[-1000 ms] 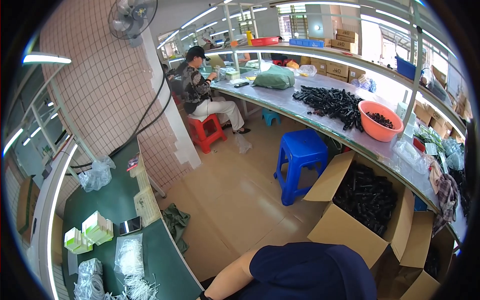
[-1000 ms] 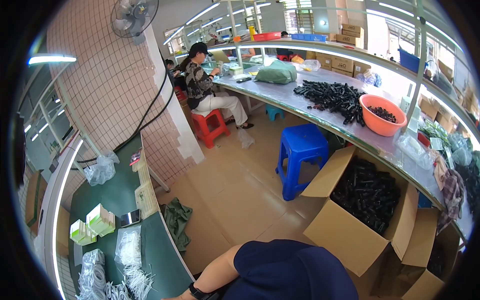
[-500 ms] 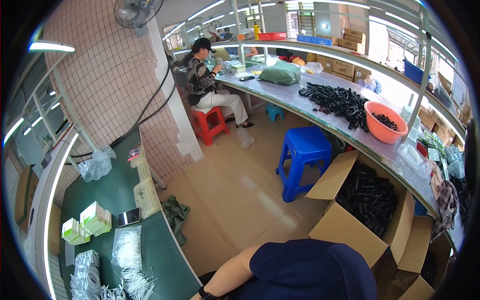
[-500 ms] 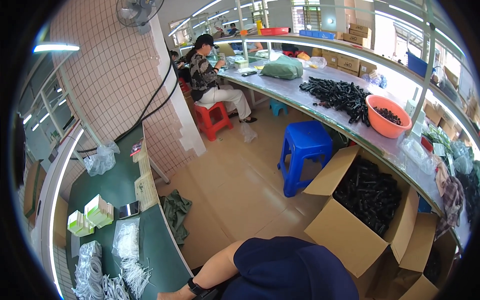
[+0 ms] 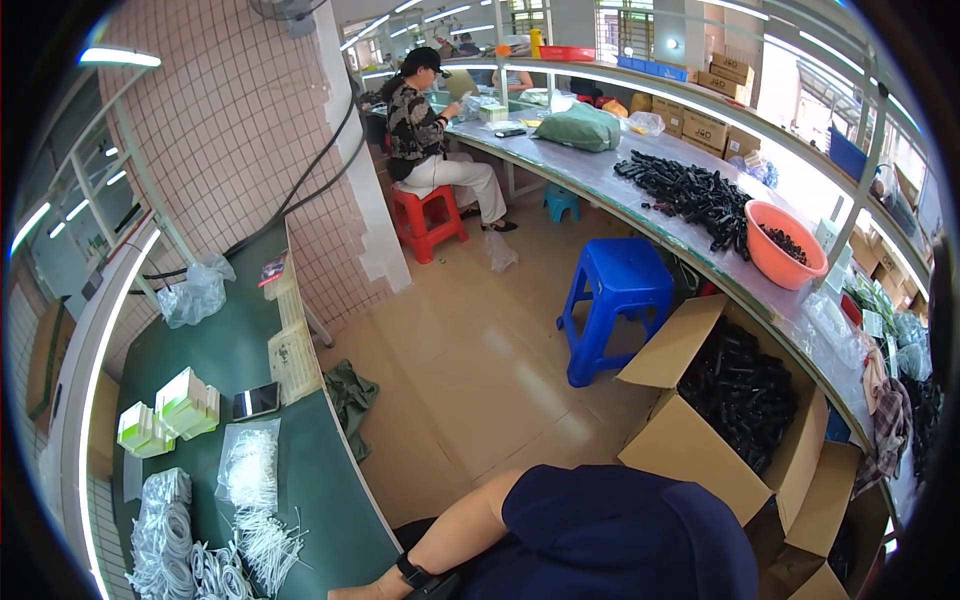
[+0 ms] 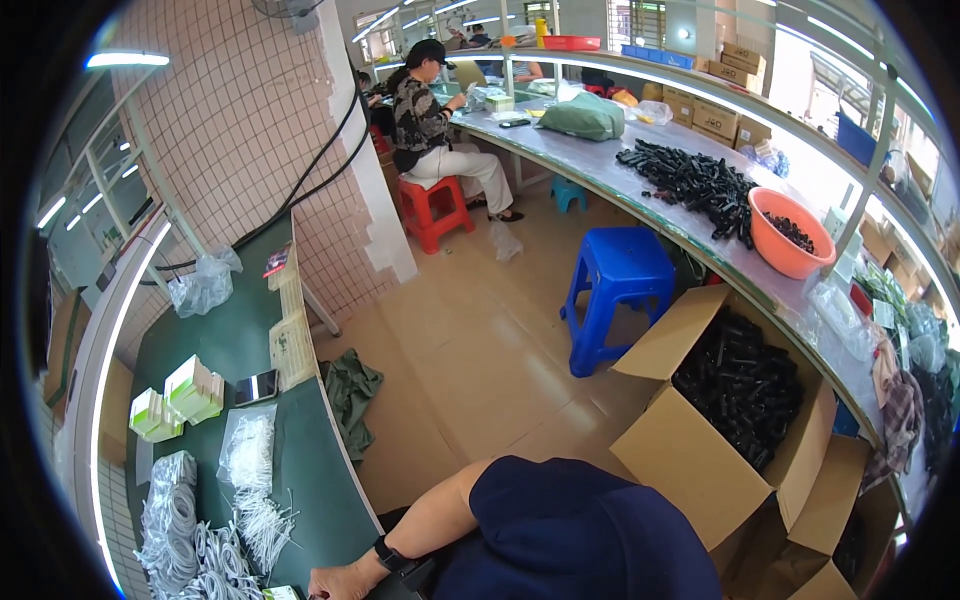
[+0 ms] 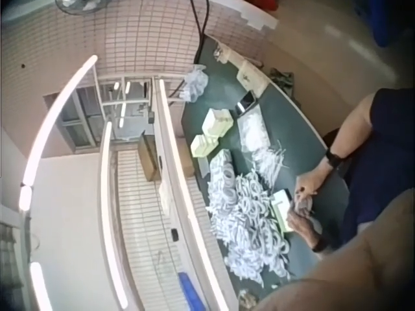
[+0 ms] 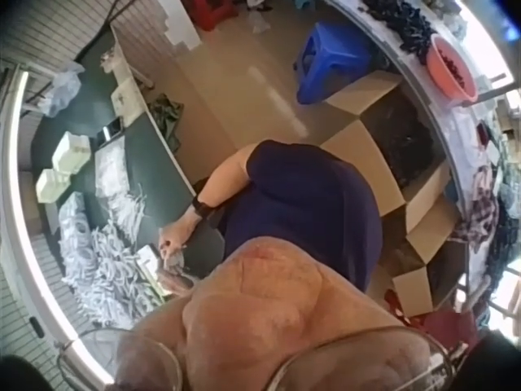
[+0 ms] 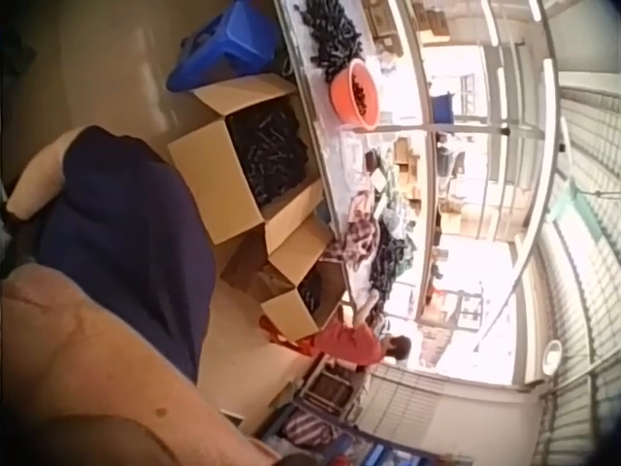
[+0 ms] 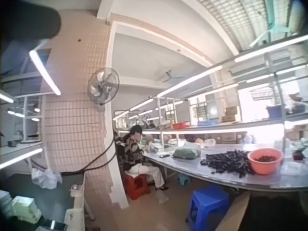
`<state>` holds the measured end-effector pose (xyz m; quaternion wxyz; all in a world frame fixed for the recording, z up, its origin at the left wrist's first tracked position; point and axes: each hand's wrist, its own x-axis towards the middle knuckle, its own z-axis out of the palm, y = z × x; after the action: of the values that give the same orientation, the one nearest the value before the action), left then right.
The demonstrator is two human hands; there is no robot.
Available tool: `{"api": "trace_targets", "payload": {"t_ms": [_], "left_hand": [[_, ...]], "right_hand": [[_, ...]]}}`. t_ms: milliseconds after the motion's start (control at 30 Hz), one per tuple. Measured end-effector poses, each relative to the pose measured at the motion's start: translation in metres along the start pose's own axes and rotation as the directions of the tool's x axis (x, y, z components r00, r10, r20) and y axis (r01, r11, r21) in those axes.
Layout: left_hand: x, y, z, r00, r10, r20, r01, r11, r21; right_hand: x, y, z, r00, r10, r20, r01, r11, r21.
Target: The person picks up a cable and a cardboard backing, aligns the cable onto the backing, and secures it by threading a zip tie through the holes and tightening it. After setting the finished unit aside, they repeat the process with another cable, backing, and zip tie.
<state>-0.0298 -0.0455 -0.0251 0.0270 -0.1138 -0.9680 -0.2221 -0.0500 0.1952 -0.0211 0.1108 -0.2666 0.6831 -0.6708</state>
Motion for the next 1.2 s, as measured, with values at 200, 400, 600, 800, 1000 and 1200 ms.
{"api": "trace_targets", "payload": {"t_ms": [200, 400, 600, 800, 1000, 1200], "left_hand": [[0.003, 0.02, -0.02, 0.947, -0.176, 0.268, 0.273, 0.881, -0.387], [0.001, -0.027, 0.006, 0.978, -0.155, 0.143, 0.184, 0.958, -0.221], [-0.001, 0.061, -0.019, 0.944, -0.296, 0.144, 0.319, 0.716, -0.621], [-0.007, 0.065, -0.027, 0.955, -0.289, -0.067, 0.105, 0.542, -0.834], [-0.023, 0.083, -0.067, 0.855, -0.518, -0.012, 0.01, 0.04, -0.999], [-0.014, 0.078, -0.071, 0.911, -0.408, -0.058, -0.046, 0.04, -0.998]], "right_hand": [[0.001, 0.001, 0.003, 1.0, 0.006, 0.003, -0.006, 0.997, -0.077], [0.006, 0.014, 0.005, 0.997, -0.075, 0.032, 0.077, 0.994, -0.076], [0.005, 0.014, 0.008, 0.996, -0.082, -0.036, 0.088, 0.963, 0.253], [0.012, -0.037, 0.006, 1.0, -0.007, 0.011, 0.003, 0.935, 0.353], [0.034, -0.07, 0.024, 0.993, 0.008, 0.121, -0.059, 0.904, 0.423], [0.034, -0.092, 0.006, 0.987, 0.133, 0.085, -0.154, 0.933, 0.326]]}}
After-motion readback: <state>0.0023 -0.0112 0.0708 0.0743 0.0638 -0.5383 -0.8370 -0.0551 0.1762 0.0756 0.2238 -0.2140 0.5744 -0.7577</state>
